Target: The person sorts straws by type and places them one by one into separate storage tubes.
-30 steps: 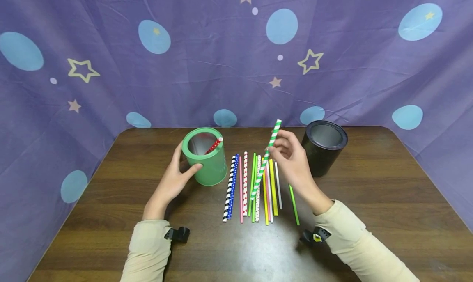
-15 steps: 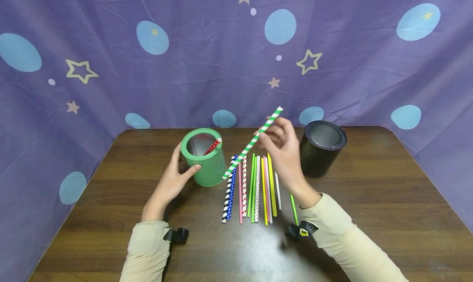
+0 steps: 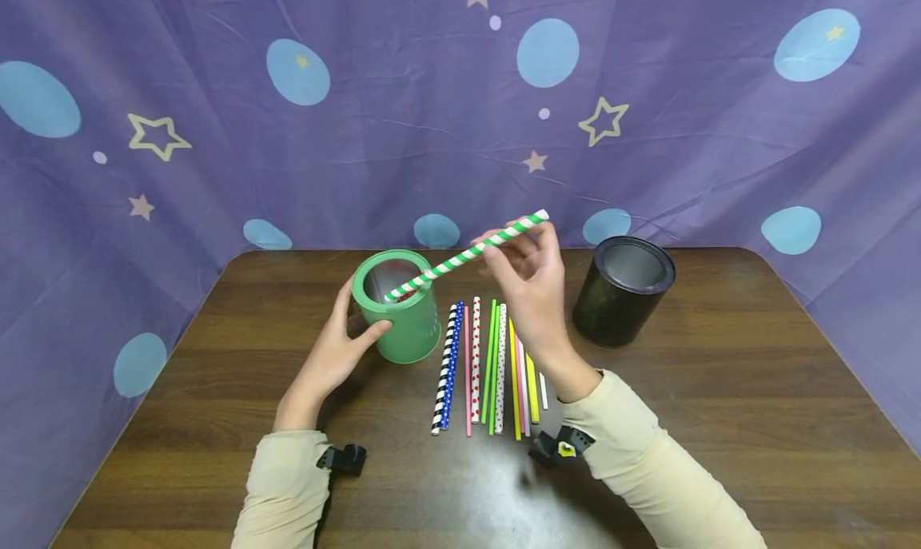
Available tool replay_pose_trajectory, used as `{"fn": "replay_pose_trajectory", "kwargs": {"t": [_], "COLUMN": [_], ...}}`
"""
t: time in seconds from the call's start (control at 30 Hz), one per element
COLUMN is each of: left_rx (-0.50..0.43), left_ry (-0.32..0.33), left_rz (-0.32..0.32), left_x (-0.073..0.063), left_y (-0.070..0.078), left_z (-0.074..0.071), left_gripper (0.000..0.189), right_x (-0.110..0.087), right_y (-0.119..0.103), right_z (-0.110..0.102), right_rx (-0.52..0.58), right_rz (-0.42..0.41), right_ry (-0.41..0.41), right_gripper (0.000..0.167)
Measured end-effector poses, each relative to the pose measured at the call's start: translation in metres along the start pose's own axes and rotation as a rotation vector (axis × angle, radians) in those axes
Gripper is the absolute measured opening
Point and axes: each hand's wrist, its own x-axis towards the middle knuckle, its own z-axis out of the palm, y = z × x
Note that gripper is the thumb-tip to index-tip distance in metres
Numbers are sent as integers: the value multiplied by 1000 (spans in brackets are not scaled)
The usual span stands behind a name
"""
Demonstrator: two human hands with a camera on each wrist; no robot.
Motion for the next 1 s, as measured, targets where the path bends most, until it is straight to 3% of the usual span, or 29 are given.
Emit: {"fn": "replay_pose_trajectory", "kwargs": {"t": [0.43,1.0], "left_rx": [-8,-29], "left_ry": [-3,5], "left_rz": [6,12], "left_x": [1,1], "left_y": [0,-1], "left_z": [1,2], "left_gripper": [87,88], "right_x": [-11,-22], "right_y": [22,41], "right_z": [2,9], "right_rx": [-192,-318], "right_rz": [35,144], "right_ry": [-86,-160], "right_gripper": [19,20]}}
